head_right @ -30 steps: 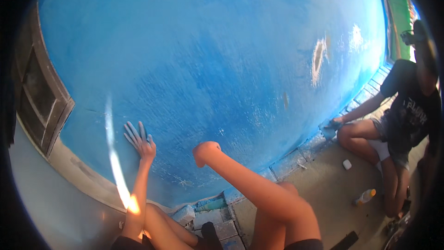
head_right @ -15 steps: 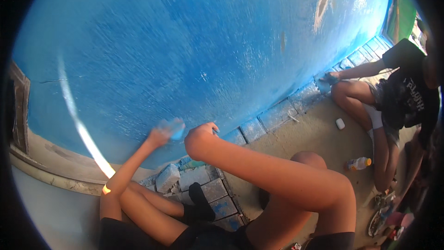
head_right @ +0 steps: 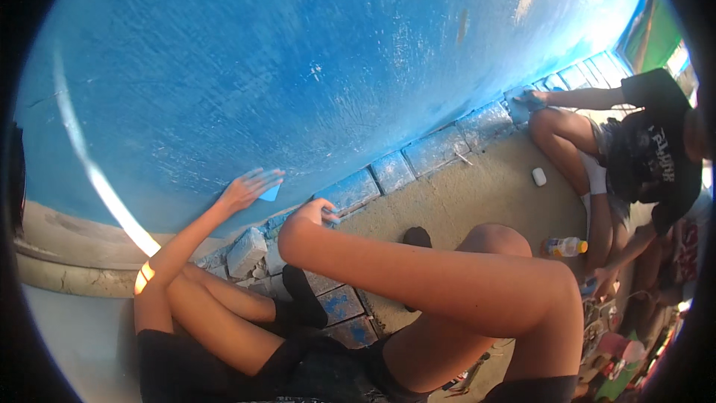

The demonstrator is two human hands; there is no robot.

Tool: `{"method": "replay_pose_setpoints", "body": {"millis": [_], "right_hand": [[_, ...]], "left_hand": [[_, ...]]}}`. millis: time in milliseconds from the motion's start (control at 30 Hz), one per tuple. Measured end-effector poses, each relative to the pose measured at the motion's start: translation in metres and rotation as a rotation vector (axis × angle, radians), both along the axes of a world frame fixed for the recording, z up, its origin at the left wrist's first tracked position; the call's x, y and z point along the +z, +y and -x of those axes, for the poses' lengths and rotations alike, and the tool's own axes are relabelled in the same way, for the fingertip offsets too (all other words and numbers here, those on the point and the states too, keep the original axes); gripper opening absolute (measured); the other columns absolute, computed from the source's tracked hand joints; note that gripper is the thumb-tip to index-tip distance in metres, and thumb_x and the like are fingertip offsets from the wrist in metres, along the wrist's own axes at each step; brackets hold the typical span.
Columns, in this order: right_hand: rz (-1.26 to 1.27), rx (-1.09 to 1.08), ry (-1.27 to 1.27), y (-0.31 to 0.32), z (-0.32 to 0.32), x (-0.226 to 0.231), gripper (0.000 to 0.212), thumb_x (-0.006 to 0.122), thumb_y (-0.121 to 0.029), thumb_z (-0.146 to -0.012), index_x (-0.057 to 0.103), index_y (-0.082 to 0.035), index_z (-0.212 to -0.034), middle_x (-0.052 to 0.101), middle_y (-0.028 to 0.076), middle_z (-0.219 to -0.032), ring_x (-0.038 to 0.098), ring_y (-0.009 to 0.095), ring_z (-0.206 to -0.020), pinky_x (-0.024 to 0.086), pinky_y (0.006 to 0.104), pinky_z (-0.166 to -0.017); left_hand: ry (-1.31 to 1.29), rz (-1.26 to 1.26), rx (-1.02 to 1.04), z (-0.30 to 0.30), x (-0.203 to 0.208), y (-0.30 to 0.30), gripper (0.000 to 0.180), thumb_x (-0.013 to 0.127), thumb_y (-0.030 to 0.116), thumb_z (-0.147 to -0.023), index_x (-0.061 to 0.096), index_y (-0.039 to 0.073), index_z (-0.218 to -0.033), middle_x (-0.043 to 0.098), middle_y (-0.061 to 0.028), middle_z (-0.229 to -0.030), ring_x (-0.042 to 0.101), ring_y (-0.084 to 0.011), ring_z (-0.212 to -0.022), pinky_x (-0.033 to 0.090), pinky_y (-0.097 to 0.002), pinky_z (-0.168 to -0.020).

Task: The person sands a blue wall with sandpaper by hand.

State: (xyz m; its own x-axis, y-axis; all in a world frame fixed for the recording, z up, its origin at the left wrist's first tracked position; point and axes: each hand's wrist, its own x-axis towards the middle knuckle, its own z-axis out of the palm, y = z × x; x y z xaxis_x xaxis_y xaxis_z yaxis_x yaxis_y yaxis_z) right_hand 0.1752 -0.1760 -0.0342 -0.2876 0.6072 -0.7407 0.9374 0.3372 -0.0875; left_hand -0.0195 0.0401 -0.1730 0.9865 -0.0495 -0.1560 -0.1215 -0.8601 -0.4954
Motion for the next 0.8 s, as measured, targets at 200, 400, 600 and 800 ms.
{"method": "replay_pose_setpoints", "body": {"millis": [200, 400, 600, 800], "right_hand": [[0.023, 0.072, 0.009, -0.012, 0.012, -0.018, 0.035, 0.069, -0.024, -0.074, 0.067, -0.009, -0.105, 0.066, 0.013, -0.101, 0.063, 0.033, -0.089, 0.043, 0.0522, -0.078], [0.073, 0.035, -0.009, 0.007, 0.02, -0.027, 0.032, 0.07, -0.022, -0.073, 0.068, -0.008, -0.102, 0.066, 0.012, -0.1, 0.063, 0.033, -0.086, 0.043, 0.0536, -0.075], [0.024, 0.018, -0.037, 0.014, 0.017, -0.019, 0.031, 0.07, -0.022, -0.073, 0.069, -0.008, -0.101, 0.066, 0.014, -0.099, 0.063, 0.036, -0.088, 0.042, 0.0535, -0.075], [0.093, 0.087, -0.065, 0.016, 0.026, -0.03, 0.033, 0.069, -0.022, -0.074, 0.068, -0.007, -0.103, 0.066, 0.014, -0.099, 0.062, 0.036, -0.09, 0.042, 0.0527, -0.077]], "left_hand": [[-0.331, -0.144, 0.12, -0.072, 0.065, -0.019, 0.064, 0.048, 0.004, -0.079, 0.037, 0.016, -0.141, 0.032, 0.0009, -0.148, 0.028, -0.0129, -0.136, 0.02, -0.0372, -0.111], [0.031, 0.253, -0.002, 0.032, -0.061, 0.025, 0.064, 0.046, 0.005, -0.079, 0.038, 0.02, -0.141, 0.035, -0.0002, -0.146, 0.033, -0.0148, -0.133, 0.028, -0.0432, -0.107], [-0.156, 0.122, 0.103, -0.05, 0.015, -0.023, 0.063, 0.046, 0.005, -0.08, 0.037, 0.019, -0.141, 0.032, -0.0003, -0.148, 0.03, -0.014, -0.135, 0.026, -0.04, -0.109], [-0.246, -0.198, 0.02, -0.063, 0.038, -0.014, 0.062, 0.047, 0.004, -0.079, 0.04, 0.02, -0.138, 0.034, -0.0021, -0.147, 0.033, -0.0136, -0.134, 0.033, -0.0381, -0.105]]}}
